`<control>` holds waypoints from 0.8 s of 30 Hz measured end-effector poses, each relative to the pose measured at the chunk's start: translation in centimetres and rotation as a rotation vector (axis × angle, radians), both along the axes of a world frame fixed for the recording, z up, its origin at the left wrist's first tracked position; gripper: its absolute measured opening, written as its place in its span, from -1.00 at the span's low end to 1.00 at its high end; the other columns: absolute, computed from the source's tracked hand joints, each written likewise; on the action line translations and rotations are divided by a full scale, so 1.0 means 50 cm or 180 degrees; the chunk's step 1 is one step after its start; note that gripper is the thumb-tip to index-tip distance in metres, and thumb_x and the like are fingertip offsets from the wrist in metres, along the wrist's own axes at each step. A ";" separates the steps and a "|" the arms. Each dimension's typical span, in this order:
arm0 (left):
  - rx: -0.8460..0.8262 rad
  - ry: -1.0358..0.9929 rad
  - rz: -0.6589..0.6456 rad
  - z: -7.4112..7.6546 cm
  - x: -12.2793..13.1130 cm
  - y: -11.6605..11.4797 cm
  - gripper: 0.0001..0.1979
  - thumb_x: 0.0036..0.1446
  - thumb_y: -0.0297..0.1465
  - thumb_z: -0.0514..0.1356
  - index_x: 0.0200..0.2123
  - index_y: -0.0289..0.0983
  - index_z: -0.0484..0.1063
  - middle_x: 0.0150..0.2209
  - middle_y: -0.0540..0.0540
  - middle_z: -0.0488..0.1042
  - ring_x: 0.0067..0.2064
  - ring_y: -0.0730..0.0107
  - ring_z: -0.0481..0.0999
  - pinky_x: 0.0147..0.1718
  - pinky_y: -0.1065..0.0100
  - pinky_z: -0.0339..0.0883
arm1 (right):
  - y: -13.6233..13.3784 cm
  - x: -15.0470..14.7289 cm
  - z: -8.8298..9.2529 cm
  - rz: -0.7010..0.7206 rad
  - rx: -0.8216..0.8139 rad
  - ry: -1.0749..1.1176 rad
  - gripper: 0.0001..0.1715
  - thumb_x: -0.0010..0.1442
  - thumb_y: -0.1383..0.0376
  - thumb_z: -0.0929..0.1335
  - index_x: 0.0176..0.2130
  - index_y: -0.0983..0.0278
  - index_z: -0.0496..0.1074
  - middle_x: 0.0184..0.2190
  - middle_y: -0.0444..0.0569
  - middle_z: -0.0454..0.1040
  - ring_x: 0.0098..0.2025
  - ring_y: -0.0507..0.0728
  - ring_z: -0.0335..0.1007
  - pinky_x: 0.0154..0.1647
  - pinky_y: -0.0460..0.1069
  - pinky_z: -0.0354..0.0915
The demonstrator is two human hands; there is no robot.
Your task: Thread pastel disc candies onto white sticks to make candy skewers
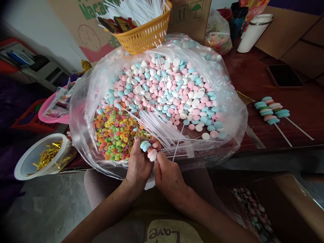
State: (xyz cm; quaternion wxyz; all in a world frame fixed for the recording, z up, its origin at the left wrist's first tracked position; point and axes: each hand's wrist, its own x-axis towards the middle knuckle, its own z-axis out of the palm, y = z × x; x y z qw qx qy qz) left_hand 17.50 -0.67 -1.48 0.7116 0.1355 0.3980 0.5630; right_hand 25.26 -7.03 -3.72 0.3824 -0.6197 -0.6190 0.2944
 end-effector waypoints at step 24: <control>0.0371 0.1511 -0.0300 -0.029 -0.024 -0.019 -0.63 0.02 -0.06 0.15 -0.40 -0.29 0.41 -0.42 -0.08 0.53 -0.45 0.37 0.53 -0.48 0.41 0.39 | 0.000 -0.008 -0.024 0.0076 -0.0111 0.0027 -0.84 0.21 0.28 0.08 -0.41 0.21 0.10 -0.60 -0.14 0.25 -0.60 0.03 0.15 -0.53 -0.08 0.04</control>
